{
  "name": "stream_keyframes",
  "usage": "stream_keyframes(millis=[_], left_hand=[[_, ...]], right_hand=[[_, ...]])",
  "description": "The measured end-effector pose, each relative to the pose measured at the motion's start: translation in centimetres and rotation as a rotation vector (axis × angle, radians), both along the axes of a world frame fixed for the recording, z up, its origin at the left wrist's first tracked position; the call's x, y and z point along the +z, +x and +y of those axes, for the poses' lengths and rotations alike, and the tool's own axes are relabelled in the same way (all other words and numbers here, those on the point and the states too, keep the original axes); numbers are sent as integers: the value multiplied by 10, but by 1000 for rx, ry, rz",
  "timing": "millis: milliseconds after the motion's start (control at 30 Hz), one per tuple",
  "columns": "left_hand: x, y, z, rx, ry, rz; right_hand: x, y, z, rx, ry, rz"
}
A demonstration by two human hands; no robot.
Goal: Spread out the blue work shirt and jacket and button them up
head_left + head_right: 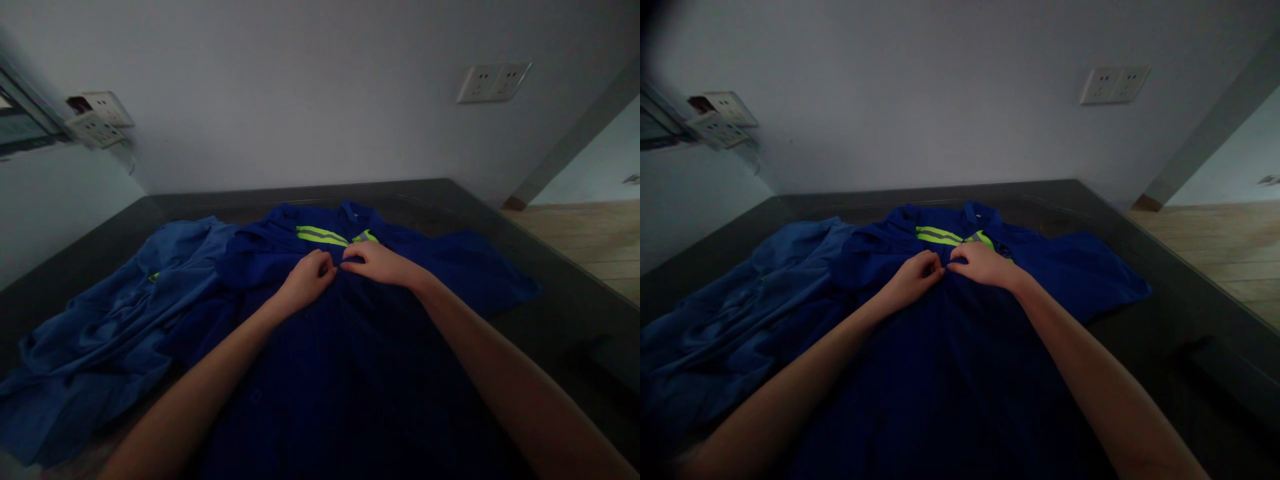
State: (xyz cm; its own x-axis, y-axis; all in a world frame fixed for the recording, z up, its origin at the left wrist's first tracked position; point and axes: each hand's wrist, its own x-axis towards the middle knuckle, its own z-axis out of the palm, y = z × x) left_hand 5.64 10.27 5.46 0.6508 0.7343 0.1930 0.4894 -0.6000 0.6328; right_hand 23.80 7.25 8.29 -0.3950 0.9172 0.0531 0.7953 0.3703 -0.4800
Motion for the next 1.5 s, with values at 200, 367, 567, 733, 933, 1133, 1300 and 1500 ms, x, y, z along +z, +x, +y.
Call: stream_keyframes(millis=[200,367,567,733,933,1133,1300,1500], left_hand=[[-8,4,-4,65,80,16],[-10,6,-11,82,122,85],[-3,-1,-4,-44,-19,-5],[1,-5,4,-27,-177,-176],[-3,-5,9,-143,-296,-177],[2,-6,7,-117,-351,-147],[1,-4,3,-87,-109,-117],[0,-4,-1,-63,-34,-96]], right_hand=[[-1,-4,-2,7,-8,-59],[-5,-4,-2,9,-24,-60],[0,-1,-3,-18,-36,-91],[9,0,-7,-28,-29,-104],[12,1,-11,-22,-2,-126],[18,2,-13,-2,-17,-99],[17,-1,-14,10,2,-136],[17,-1,-16,10,9,-152]])
